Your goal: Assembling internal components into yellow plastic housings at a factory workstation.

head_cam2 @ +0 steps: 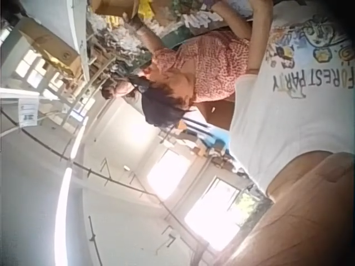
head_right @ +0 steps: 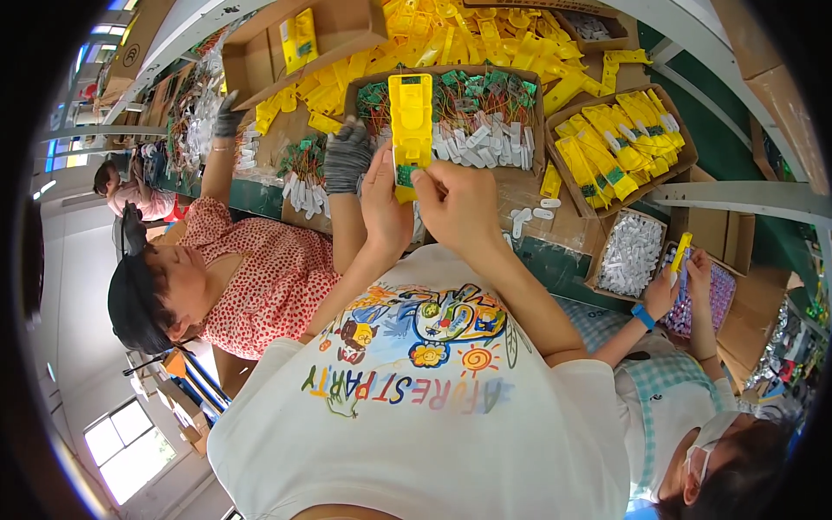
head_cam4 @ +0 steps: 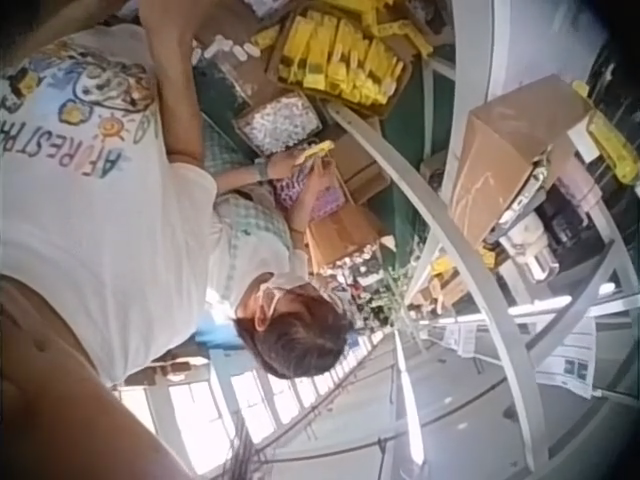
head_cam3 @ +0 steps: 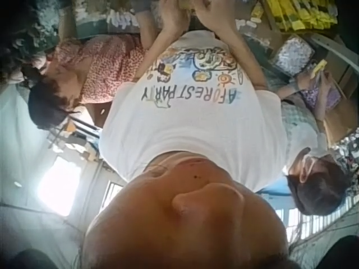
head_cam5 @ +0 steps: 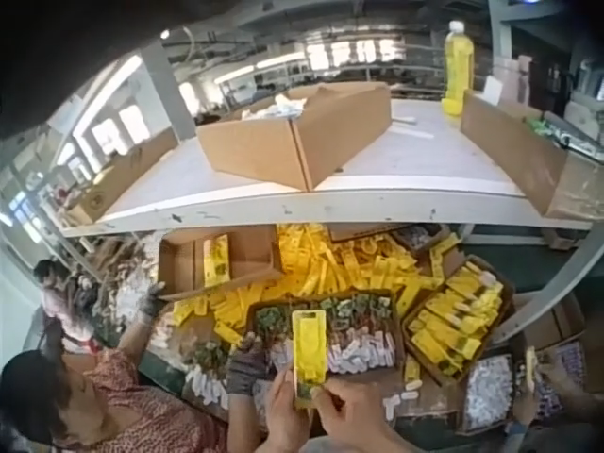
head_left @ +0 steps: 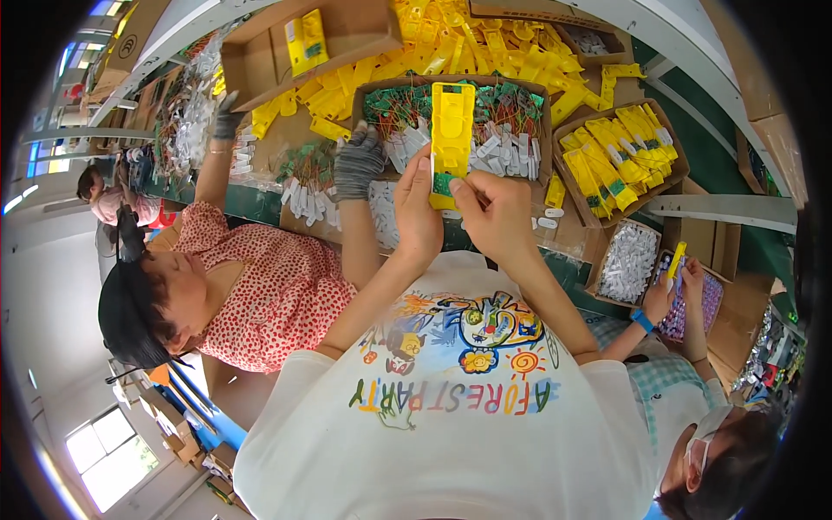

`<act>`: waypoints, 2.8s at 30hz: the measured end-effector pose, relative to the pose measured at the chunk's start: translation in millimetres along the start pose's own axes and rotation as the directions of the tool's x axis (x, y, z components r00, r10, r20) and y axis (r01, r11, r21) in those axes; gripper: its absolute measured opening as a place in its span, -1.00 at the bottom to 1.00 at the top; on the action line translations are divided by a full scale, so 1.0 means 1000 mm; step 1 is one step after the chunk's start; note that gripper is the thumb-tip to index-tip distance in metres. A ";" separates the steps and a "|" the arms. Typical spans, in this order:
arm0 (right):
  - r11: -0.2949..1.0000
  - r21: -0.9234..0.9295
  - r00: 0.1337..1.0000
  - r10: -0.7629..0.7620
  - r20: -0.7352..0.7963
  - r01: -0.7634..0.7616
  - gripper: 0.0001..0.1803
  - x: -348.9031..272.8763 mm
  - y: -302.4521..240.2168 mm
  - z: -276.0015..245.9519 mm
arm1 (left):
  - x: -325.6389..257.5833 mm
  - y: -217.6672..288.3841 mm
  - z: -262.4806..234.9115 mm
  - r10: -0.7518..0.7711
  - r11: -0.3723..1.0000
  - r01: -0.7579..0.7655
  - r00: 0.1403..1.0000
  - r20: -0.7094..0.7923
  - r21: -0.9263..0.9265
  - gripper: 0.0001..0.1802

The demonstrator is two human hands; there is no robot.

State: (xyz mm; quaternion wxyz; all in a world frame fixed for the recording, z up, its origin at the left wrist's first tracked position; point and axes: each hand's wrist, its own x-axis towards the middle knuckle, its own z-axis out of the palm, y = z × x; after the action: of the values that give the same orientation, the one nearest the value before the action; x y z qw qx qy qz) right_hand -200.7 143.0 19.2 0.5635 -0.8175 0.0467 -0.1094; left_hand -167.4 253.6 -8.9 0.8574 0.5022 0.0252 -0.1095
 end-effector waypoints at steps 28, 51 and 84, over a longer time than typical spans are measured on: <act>0.921 0.389 0.982 -0.046 0.185 -0.030 -0.84 0.001 0.025 -0.015 | -0.007 0.011 0.015 0.009 1.000 -0.007 0.971 0.238 -0.009 -0.60; 0.764 0.578 0.955 0.185 0.232 -0.289 -0.82 0.001 0.066 -0.018 | 0.012 -0.011 0.004 -0.306 0.914 0.391 0.840 0.448 -0.111 -0.45; 0.968 0.185 0.948 -0.111 -0.299 0.171 -0.63 0.028 0.062 -0.061 | -0.017 -0.020 0.015 -0.192 0.807 -0.082 0.900 0.391 0.585 -0.62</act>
State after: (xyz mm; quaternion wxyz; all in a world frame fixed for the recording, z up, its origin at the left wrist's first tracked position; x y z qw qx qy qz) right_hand -184.4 59.3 -14.5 0.6238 -0.7308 0.0573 -0.2712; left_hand -189.0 234.0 -15.8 0.6395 0.7044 -0.1856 -0.2458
